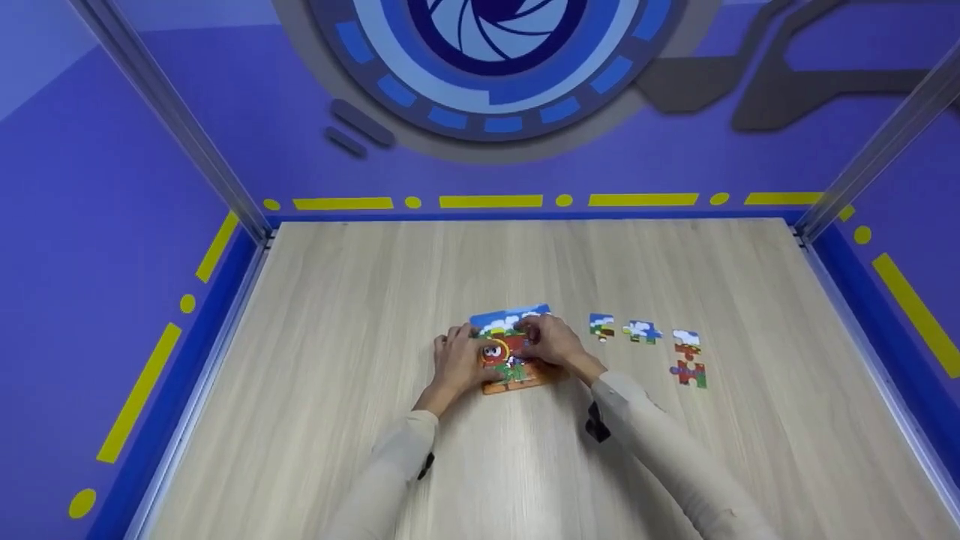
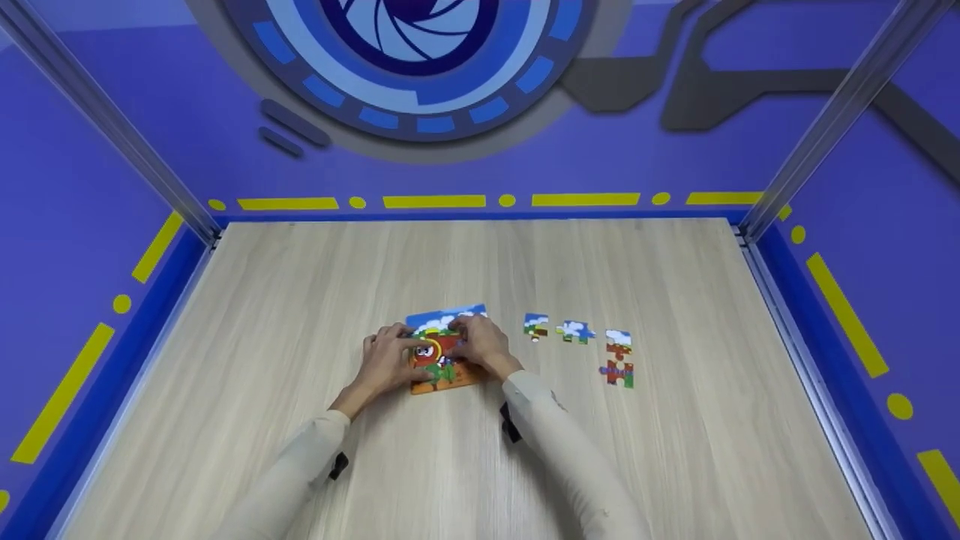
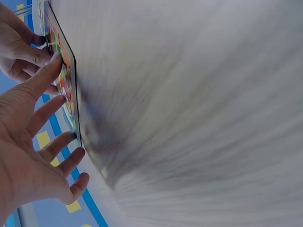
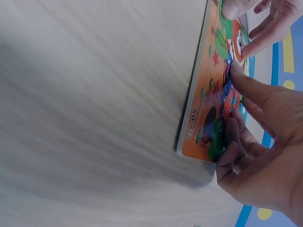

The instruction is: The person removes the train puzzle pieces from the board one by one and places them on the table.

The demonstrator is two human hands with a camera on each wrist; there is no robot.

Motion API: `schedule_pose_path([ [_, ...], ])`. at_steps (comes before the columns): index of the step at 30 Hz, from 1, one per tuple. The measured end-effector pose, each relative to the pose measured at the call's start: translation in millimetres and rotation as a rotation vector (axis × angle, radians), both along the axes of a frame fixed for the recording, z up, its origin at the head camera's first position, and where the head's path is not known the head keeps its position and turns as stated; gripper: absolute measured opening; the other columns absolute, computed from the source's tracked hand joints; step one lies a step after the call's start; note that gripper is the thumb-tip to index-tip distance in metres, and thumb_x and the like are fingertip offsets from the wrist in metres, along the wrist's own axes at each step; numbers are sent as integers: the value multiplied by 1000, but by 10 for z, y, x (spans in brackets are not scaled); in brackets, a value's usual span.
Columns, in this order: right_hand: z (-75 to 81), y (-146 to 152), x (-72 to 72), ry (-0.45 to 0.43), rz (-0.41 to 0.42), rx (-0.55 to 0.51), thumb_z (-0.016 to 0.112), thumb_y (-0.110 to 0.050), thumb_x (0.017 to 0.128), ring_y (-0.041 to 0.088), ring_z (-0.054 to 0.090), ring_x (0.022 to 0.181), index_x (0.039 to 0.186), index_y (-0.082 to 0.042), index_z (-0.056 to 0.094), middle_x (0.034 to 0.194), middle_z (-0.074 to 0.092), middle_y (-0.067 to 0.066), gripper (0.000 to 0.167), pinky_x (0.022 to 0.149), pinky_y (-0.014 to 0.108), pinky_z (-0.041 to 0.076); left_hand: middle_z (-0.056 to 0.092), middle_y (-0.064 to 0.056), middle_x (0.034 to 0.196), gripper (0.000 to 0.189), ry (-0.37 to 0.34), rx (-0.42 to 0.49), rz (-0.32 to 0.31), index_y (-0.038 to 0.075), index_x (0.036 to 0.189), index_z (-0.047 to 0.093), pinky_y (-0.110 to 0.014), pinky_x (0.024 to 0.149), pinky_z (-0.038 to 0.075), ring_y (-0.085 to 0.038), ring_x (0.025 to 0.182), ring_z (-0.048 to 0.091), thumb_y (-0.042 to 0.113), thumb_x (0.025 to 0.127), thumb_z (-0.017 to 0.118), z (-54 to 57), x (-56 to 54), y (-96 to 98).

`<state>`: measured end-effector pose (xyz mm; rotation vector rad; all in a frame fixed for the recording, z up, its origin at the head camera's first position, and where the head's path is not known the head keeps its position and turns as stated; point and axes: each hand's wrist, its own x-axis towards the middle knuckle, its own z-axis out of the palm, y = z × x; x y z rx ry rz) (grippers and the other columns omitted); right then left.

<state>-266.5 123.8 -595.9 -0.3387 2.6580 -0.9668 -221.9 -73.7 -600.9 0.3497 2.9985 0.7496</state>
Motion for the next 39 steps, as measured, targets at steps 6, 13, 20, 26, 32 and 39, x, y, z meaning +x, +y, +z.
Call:
schedule_pose_path([
  [6, 57, -7, 5, -8, -5, -10, 81, -9, 86, 18, 58, 83, 122, -4, 69, 96, 67, 11, 38, 75, 31, 47, 60, -16, 137, 54, 9, 3, -1, 17, 120, 77, -60, 105, 36, -36, 127, 52, 40, 73, 91, -2, 16, 11],
  [13, 87, -30, -42, -129, -53, -25, 76, -2, 90, 19, 57, 88, 124, -5, 67, 102, 64, 11, 36, 78, 31, 49, 61, -14, 134, 54, 15, -8, 4, 18, 120, 78, -57, 102, 37, -34, 124, 53, 40, 73, 91, -9, 20, 20],
  [20, 83, -32, -75, -190, -86, -67, 72, 3, 91, 18, 54, 83, 122, -5, 65, 97, 59, 9, 33, 70, 25, 44, 60, -14, 136, 54, 8, -21, 2, 19, 121, 77, -57, 104, 38, -34, 126, 53, 41, 73, 91, -2, 17, 21],
  [26, 77, -22, -50, -138, -59, -72, 73, 1, 90, 18, 53, 82, 126, -5, 66, 96, 60, 11, 37, 69, 26, 43, 60, -14, 138, 55, -8, -7, 13, 17, 122, 77, -58, 105, 36, -34, 127, 52, 40, 74, 91, 1, 11, 12],
  [32, 17, -2, -17, -24, 16, -38, 79, -9, 89, 17, 53, 81, 131, -7, 69, 97, 68, 12, 43, 70, 28, 43, 59, -14, 139, 55, -31, 5, 13, 17, 124, 76, -58, 107, 35, -34, 129, 51, 40, 76, 90, 11, 9, 3],
  [39, 26, -12, -9, -46, -20, -47, 84, -12, 84, 18, 54, 84, 127, -5, 69, 99, 66, 12, 45, 74, 30, 44, 60, -14, 137, 54, -2, -20, -12, 20, 122, 77, -60, 105, 35, -34, 127, 52, 42, 75, 90, 6, 12, -5],
])
